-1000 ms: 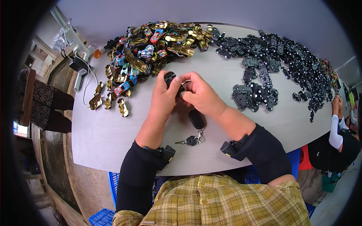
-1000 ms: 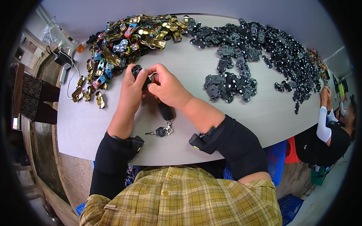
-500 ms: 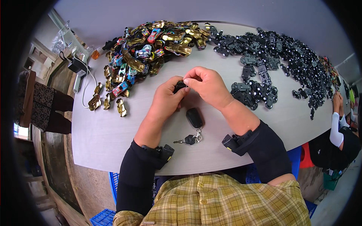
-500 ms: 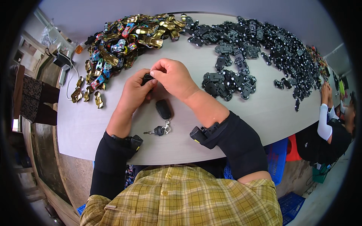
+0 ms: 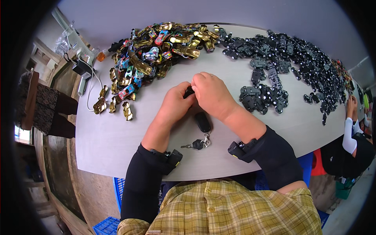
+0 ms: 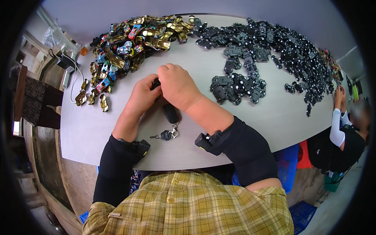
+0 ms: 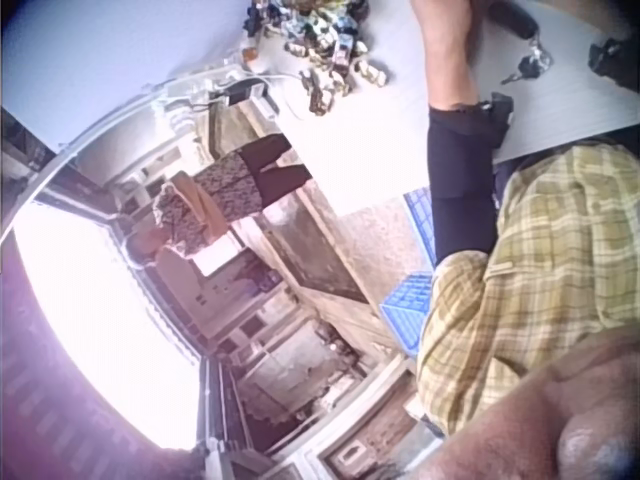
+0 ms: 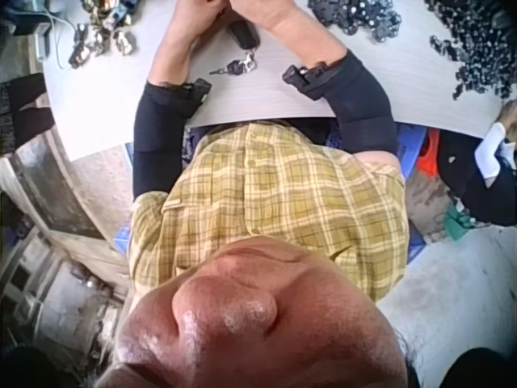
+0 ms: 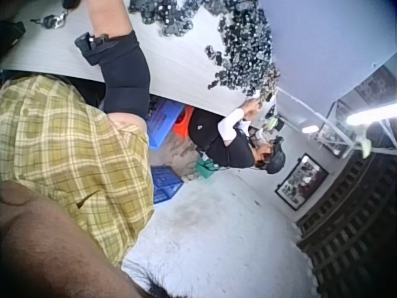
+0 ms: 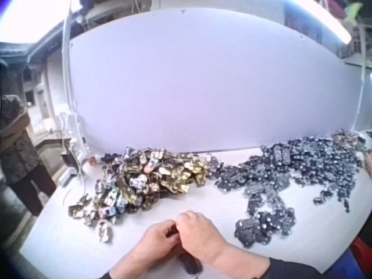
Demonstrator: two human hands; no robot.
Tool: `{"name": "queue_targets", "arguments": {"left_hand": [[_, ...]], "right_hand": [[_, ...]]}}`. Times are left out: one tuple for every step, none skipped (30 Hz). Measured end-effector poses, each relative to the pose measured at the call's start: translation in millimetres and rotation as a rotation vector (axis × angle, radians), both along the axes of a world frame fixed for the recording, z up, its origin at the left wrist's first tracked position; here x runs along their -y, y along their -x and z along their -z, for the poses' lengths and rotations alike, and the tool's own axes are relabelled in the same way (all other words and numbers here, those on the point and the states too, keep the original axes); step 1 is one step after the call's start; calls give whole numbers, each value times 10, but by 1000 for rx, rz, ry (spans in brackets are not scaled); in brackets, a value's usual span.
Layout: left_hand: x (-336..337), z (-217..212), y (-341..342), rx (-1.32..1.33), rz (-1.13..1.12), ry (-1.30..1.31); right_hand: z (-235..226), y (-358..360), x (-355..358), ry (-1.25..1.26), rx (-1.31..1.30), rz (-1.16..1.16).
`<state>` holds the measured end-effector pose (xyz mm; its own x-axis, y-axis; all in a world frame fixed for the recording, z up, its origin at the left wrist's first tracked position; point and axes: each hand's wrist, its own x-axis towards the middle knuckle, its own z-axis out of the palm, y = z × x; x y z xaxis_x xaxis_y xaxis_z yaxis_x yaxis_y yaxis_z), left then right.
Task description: The person assembles small keychains by hand at a table. They pick up a black plastic base and a small colorful car-shaped charm, then press the two parts together. The person repeats this process with multiple units, placing each completed keychain on the table.
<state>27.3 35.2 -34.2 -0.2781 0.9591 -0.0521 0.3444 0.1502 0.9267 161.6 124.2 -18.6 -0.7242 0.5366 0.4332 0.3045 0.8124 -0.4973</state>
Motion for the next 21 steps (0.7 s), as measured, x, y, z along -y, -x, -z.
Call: {"name": "queue_targets", "arguments": {"left_hand": [[11, -103, -22, 16, 1, 51], [24, -165, -38, 33, 3, 102], [55, -169, -37, 148, -18, 105], [89, -181, -20, 265, -37, 97], [116, -188, -16, 386, -47, 92], [168, -221, 2, 460, -46, 50], [275, -306, 10, 447, -94, 36], [344, -286, 91, 431, -42, -58], [426, -312, 173, 388, -23, -96], [594, -398, 246, 298, -55, -99], [808, -430, 381, 224, -77, -102], [1053, -568, 455, 134, -122, -89], [1271, -613, 553, 30, -165, -66], [1547, -664, 659, 7, -229, -30], [1849, -764, 718, -3, -279, 19], [2153, -853, 745, 29, -379, 73], [2454, -842, 815, 27, -454, 104], [2746, -889, 787, -30, -551, 149], [3015, -861, 849, -87, -540, 184], [3292, -738, 880, -99, -600, 210], [3546, -630, 935, -102, -604, 304]], "right_hand": [[-15, -12, -31, 65, -40, -12], [-45, -41, -69, 202, -15, -37], [-92, -77, -111, 338, 8, -62], [-166, -106, -173, 464, 34, -88], [-194, -155, -246, 406, 35, -13], [-192, -197, -322, 346, 36, 59], [-169, -204, -398, 291, 37, 118], [-148, -270, -564, 149, 14, 219], [-126, -376, -778, 6, -9, 316], [-110, -465, -908, -127, -36, 399], [-185, -561, -944, -266, 62, 518], [-181, -677, -1065, -265, 105, 576], [-166, -831, -1187, -268, 154, 652], [-145, -910, -1223, -199, 243, 719], [-129, -964, -1246, -130, 333, 782], [-112, -993, -1252, -58, 423, 842], [-98, -1012, -1273, -4, 474, 825], [-77, -981, -1309, 54, 523, 795], [-77, -994, -1335, 109, 573, 777], [-79, -950, -1307, 91, 579, 767], [-114, -906, -1253, 96, 615, 732]]}}
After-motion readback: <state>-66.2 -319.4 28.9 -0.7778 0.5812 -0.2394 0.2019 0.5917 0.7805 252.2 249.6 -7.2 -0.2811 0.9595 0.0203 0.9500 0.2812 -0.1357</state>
